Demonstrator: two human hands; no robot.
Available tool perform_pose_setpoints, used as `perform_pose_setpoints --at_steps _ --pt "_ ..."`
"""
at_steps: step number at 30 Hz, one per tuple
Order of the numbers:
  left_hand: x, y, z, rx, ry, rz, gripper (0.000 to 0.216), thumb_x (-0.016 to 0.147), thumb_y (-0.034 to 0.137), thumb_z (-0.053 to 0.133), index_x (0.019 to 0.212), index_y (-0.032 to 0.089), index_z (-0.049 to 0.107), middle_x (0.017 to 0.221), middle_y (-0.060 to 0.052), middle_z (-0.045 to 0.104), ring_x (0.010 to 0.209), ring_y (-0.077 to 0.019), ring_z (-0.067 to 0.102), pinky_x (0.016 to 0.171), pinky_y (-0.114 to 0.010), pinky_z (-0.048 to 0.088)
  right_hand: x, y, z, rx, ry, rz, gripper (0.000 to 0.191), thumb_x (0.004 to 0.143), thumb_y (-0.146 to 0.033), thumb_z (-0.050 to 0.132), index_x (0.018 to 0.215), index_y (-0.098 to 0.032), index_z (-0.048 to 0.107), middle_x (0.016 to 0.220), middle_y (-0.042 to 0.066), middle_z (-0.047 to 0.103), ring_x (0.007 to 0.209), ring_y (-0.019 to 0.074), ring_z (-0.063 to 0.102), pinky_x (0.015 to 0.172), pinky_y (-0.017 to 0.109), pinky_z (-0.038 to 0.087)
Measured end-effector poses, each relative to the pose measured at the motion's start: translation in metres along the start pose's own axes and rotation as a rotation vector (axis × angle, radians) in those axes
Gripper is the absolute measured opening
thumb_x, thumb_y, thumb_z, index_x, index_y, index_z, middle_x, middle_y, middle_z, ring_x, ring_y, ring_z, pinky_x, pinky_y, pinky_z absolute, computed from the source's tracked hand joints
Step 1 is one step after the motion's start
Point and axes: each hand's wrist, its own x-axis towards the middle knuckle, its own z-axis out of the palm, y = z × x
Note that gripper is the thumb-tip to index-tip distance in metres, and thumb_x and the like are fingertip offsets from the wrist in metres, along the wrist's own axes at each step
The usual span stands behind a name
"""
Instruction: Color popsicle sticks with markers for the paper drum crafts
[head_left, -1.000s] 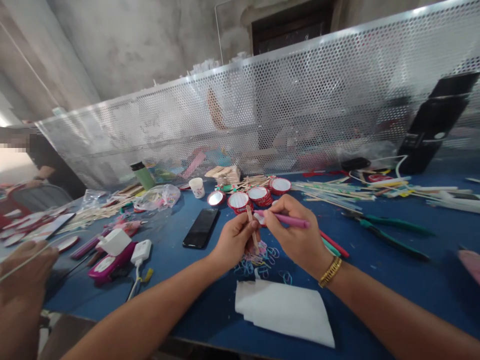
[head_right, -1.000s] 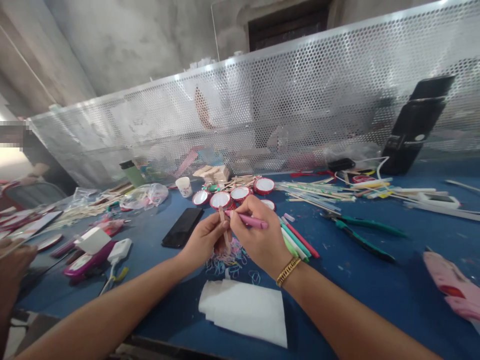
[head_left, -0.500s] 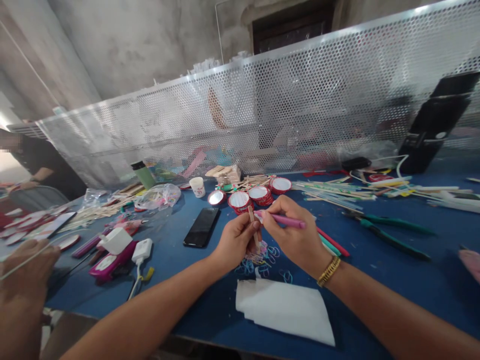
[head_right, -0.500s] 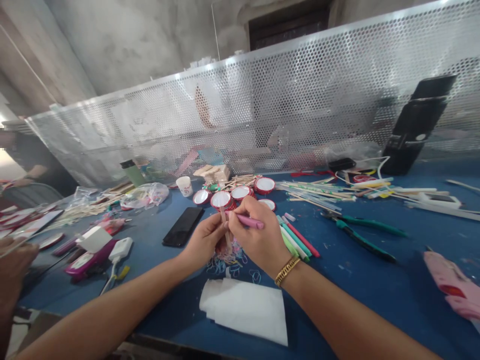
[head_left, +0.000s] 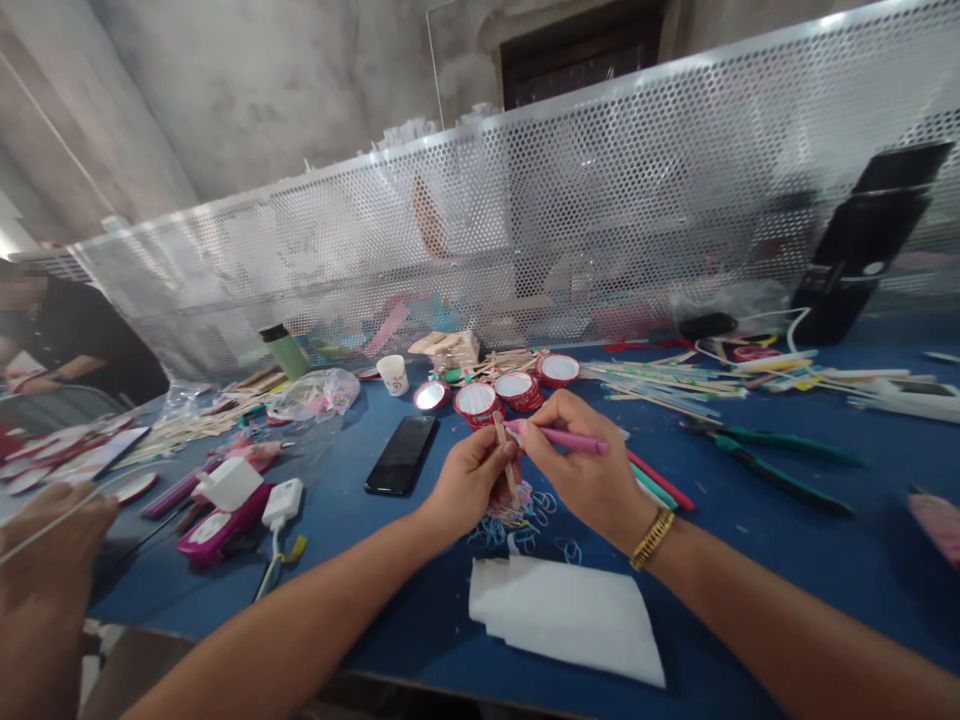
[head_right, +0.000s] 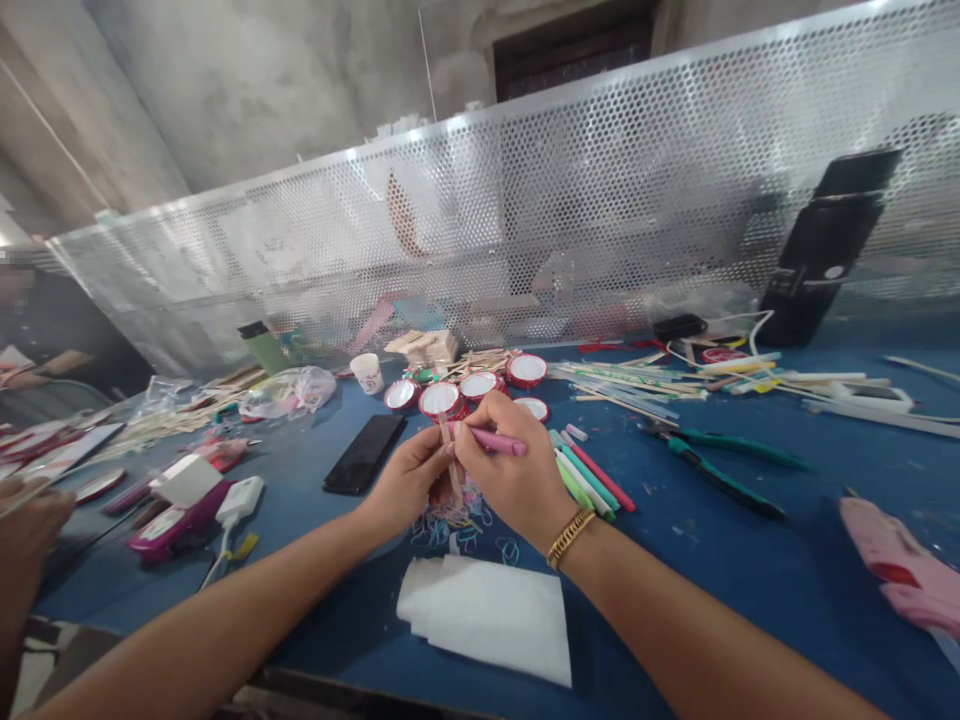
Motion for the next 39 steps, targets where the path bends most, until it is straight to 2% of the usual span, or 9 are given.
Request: perform_pose_setpoints --at_steps 5,9,12,16,19,23,27,30,39 --pt "0.000 0.003 0.000 -0.008 -0.006 0.007 0.046 0.078 0.063 0.064 0.075 0.018 0.051 0.054 0.006 0.054 0.038 -0.0064 0.042 0.037 -0.019 0.033 0.001 0.003 0.000 -0.070 -0.033 0.010 0.018 0.085 -0.023 0.060 0.070 -0.021 0.050 0.064 -0.002 0.059 0.061 0.0135 0.052 0.061 0.029 0.038" --pt "-0.002 0.008 0.001 0.005 -0.016 -0.027 0.047 0.078 0.064 0.063 0.075 0.019 0.051 0.054 0.005 0.054 0.037 -0.0064 0.043 0.036 -0.019 0.032 0.005 0.003 -0.004 -0.080 0.028 0.009 0.020 0.084 -0.020 0.059 0.067 -0.022 0.048 0.062 -0.003 0.056 0.058 0.0124 0.050 0.060 0.028 0.038" --pt "-0.002 0.009 0.000 -0.011 -0.008 -0.062 0.045 0.079 0.062 0.063 0.077 0.019 0.050 0.055 0.005 0.055 0.037 -0.0060 0.043 0.035 -0.018 0.031 0.007 0.000 -0.006 -0.017 0.046 0.026 0.018 0.085 -0.020 0.059 0.068 -0.022 0.051 0.064 -0.003 0.057 0.058 0.0119 0.052 0.060 0.027 0.040" --pt "-0.001 0.006 -0.001 -0.073 -0.025 -0.076 0.042 0.081 0.059 0.062 0.082 0.018 0.052 0.057 0.006 0.056 0.036 -0.0047 0.041 0.034 -0.017 0.028 0.007 -0.001 -0.005 0.139 -0.019 0.051 0.009 0.089 -0.022 0.057 0.082 -0.021 0.062 0.077 0.000 0.066 0.070 0.0140 0.061 0.066 0.028 0.047" --pt "-0.001 0.005 -0.001 -0.090 -0.024 -0.103 0.041 0.081 0.058 0.063 0.085 0.018 0.053 0.059 0.005 0.059 0.036 -0.0046 0.043 0.034 -0.017 0.028 0.007 0.001 -0.005 0.184 -0.022 0.071 0.005 0.085 -0.021 0.061 0.087 -0.021 0.066 0.084 0.002 0.069 0.077 0.0155 0.064 0.070 0.029 0.050" --pt "-0.001 0.003 -0.001 -0.094 -0.031 -0.114 0.040 0.081 0.056 0.064 0.087 0.018 0.053 0.062 0.004 0.062 0.037 -0.0052 0.046 0.036 -0.017 0.031 0.007 0.002 -0.004 0.216 0.003 0.153 0.002 0.080 -0.021 0.065 0.081 -0.020 0.063 0.074 0.001 0.067 0.067 0.0148 0.063 0.062 0.028 0.050" --pt "0.000 0.000 -0.001 -0.083 -0.050 -0.102 0.039 0.083 0.056 0.062 0.087 0.019 0.051 0.061 0.003 0.064 0.038 -0.0061 0.047 0.036 -0.017 0.031 0.009 0.004 -0.002 0.326 -0.025 0.277 0.017 0.085 -0.029 0.060 0.072 -0.019 0.059 0.065 0.001 0.066 0.058 0.0139 0.062 0.058 0.027 0.049" --pt "0.000 0.000 0.000 -0.057 -0.057 -0.087 0.039 0.083 0.057 0.061 0.087 0.019 0.051 0.060 0.004 0.063 0.037 -0.0062 0.045 0.035 -0.017 0.030 0.010 0.007 -0.002 0.269 -0.008 0.249 0.024 0.086 -0.029 0.059 0.064 -0.019 0.056 0.062 0.000 0.064 0.058 0.0131 0.061 0.059 0.027 0.048" --pt "-0.002 0.004 0.002 -0.040 -0.056 -0.092 0.043 0.080 0.061 0.062 0.084 0.019 0.052 0.056 0.004 0.062 0.035 -0.0060 0.043 0.034 -0.018 0.028 0.009 0.010 -0.002 0.137 -0.004 0.187 0.018 0.082 -0.022 0.059 0.064 -0.021 0.055 0.061 -0.001 0.063 0.058 0.0141 0.059 0.058 0.028 0.046"
